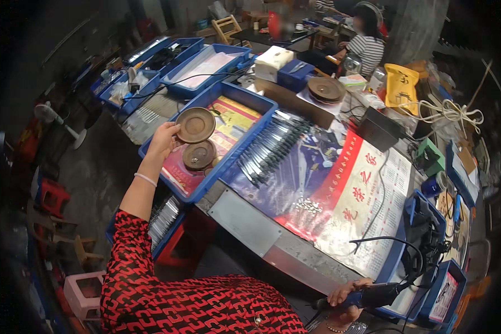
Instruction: Measuring small metal parts with calipers and grinding them using a handheld rotary tool.
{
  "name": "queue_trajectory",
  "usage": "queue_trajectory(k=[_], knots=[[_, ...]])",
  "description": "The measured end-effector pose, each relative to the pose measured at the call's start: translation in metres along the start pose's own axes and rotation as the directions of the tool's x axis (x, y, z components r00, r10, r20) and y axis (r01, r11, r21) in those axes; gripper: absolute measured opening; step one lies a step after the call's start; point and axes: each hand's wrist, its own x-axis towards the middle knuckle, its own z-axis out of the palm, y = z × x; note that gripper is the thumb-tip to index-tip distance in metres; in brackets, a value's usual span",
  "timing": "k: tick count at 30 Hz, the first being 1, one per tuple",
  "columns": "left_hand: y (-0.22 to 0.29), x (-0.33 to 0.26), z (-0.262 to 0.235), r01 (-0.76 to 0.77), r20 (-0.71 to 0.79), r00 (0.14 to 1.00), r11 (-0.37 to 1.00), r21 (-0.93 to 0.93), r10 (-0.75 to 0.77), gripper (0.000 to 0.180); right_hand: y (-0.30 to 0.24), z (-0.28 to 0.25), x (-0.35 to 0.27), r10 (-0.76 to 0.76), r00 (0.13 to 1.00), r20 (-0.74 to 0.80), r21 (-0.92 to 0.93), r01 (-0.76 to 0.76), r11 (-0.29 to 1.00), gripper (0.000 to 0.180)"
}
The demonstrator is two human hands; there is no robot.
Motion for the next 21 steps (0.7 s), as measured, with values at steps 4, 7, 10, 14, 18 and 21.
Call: queue_trajectory(k=[4,7,10,14,18,21], knots=[[-0.018,0.020,-0.039,0.104,0.022,0.994,0.991,0.081,-0.106,0.019,0.011,0.023,0.007,0.035,0.999,-0.031,0.017,-0.034,0.999,0.052],[-0.026,0.027,-0.030,0.151,0.073,0.984,0.979,0.139,-0.163,0.018,0.011,0.027,0.007,0.025,0.999,-0.026,-0.006,-0.025,1.000,0.053],[-0.041,0.038,-0.035,0.140,0.127,0.980,0.984,0.109,-0.153,0.014,0.011,0.026,0.004,0.039,0.998,0.046,-0.049,-0.037,0.998,0.051],[-0.042,0.036,-0.037,0.157,0.169,0.970,0.982,0.104,-0.173,0.016,0.012,0.036,0.001,0.084,0.996,-0.004,-0.008,-0.084,0.996,0.053],[-0.034,0.045,-0.005,0.199,0.140,0.960,0.941,0.273,-0.244,0.021,0.008,0.040,-0.004,0.143,0.990,-0.008,0.042,-0.142,0.989,0.057],[-0.034,0.058,0.022,0.194,0.166,0.953,0.931,0.310,-0.254,0.023,0.006,0.047,0.000,0.176,0.984,0.000,0.007,-0.176,0.984,0.059]])
